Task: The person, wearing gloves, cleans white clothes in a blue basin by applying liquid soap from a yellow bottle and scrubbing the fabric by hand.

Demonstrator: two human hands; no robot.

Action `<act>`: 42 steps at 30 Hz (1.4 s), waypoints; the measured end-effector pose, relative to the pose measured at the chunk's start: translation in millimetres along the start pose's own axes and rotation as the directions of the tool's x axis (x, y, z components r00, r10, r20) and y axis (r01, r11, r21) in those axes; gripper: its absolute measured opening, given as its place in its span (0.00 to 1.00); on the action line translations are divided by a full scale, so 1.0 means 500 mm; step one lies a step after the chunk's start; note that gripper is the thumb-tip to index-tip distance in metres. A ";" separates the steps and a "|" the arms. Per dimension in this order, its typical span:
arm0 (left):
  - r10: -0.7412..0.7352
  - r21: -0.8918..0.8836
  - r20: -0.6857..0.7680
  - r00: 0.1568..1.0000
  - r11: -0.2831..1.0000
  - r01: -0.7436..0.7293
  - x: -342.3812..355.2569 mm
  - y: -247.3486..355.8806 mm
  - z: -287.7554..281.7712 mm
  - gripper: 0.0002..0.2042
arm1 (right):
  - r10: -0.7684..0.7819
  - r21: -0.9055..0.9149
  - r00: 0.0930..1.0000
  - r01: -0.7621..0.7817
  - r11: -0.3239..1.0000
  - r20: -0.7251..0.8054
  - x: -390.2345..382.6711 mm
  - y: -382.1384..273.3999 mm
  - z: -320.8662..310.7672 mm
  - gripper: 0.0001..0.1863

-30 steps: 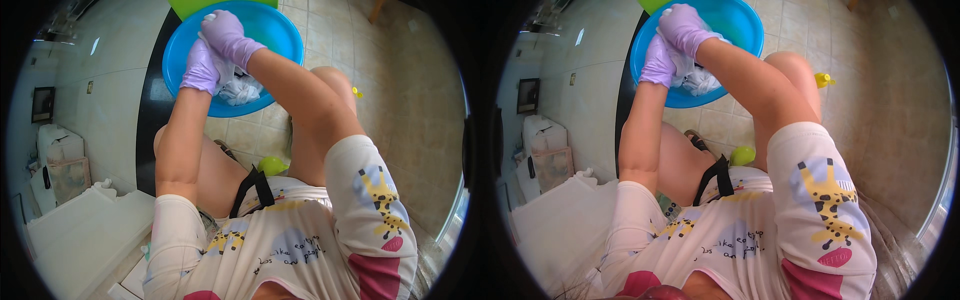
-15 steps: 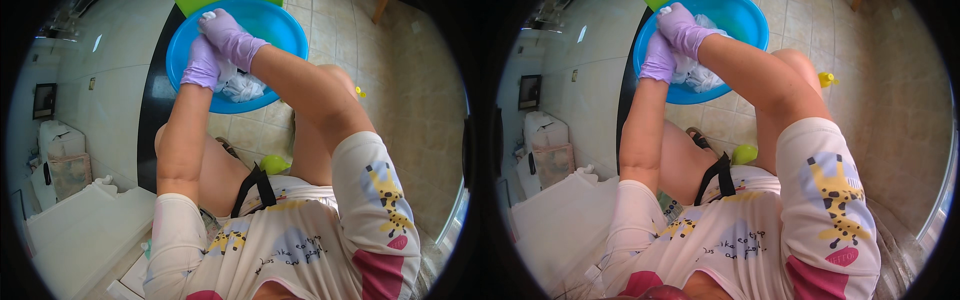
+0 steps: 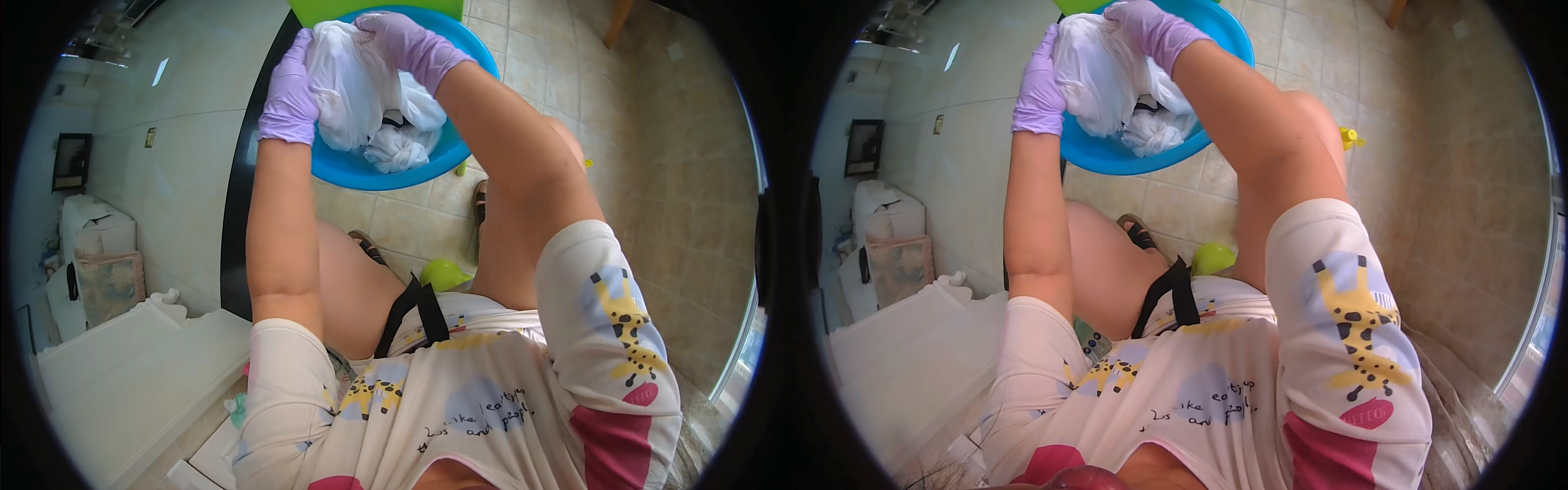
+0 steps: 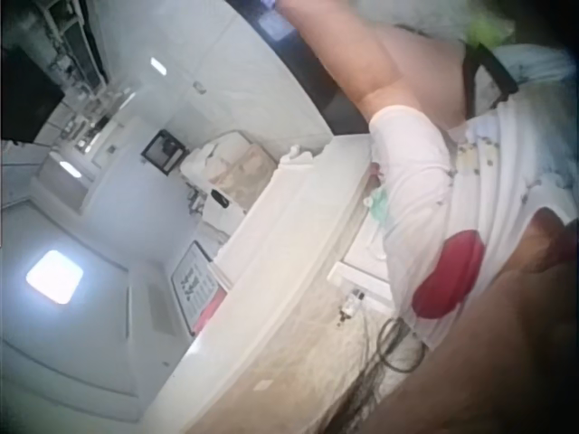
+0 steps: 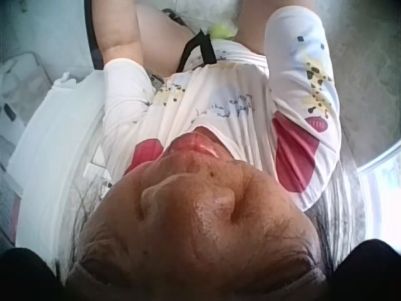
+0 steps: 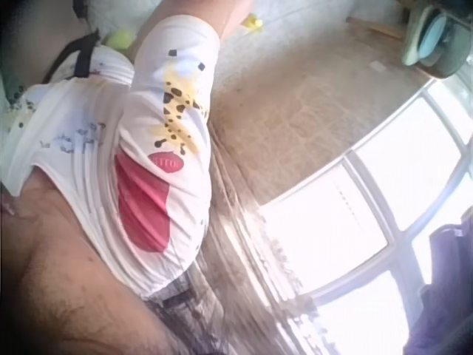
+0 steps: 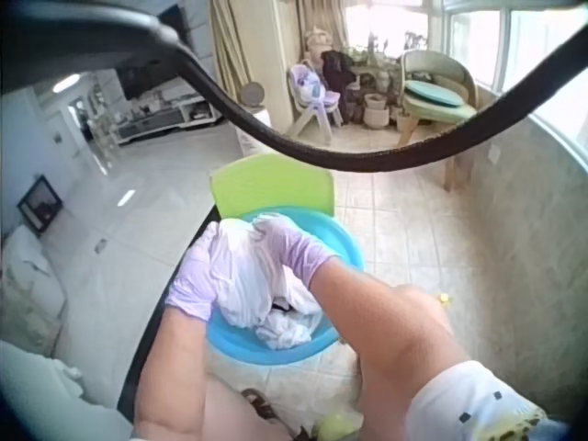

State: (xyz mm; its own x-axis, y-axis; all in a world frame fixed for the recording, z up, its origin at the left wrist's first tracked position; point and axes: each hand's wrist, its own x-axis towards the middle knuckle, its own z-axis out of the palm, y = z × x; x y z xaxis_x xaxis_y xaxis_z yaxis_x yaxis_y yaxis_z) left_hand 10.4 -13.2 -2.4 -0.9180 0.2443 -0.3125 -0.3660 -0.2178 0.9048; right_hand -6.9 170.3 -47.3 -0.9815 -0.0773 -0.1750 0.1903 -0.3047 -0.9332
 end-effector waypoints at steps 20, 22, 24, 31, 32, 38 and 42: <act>-0.075 0.457 0.408 0.910 0.880 -0.132 -0.070 0.067 -0.064 0.19 | -0.291 0.045 0.935 0.306 0.951 -0.201 -0.028 -0.110 -0.026 0.10; -0.064 0.419 0.409 0.910 0.899 -0.125 -0.060 0.066 -0.078 0.18 | -0.265 0.100 0.921 0.304 0.948 -0.287 -0.020 -0.112 -0.014 0.12; 0.048 0.265 0.411 0.911 0.949 -0.170 -0.042 0.055 -0.117 0.19 | -0.444 -0.395 0.892 0.377 0.837 -0.088 -0.043 -0.106 0.003 0.14; 0.243 0.337 -0.026 0.970 0.915 -0.220 -0.055 0.076 -0.129 0.25 | -0.007 -0.931 0.971 0.232 0.282 0.240 -0.136 -0.141 0.005 0.25; 0.273 0.389 -0.007 0.962 0.887 -0.249 -0.059 0.073 -0.120 0.26 | 0.017 -0.907 0.982 0.165 0.387 0.186 -0.126 -0.138 -0.012 0.23; 0.255 0.306 0.110 0.961 0.911 -0.277 -0.041 0.024 -0.060 0.29 | -0.349 -0.013 0.922 0.356 0.934 0.168 -0.142 -0.114 0.022 0.21; 0.296 0.351 0.206 0.933 0.867 -0.353 0.010 -0.030 -0.028 0.24 | -0.330 -0.450 0.944 0.306 0.839 0.027 -0.162 -0.038 0.132 0.24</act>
State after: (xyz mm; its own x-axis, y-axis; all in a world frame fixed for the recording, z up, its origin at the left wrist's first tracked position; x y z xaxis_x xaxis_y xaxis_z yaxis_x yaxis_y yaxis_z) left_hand 9.1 -22.0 -21.7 -0.9330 0.3580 0.0364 0.0607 0.0569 0.9965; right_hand 70.3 119.7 5.5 -0.9885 0.0018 0.1510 -0.1491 0.1476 -0.9777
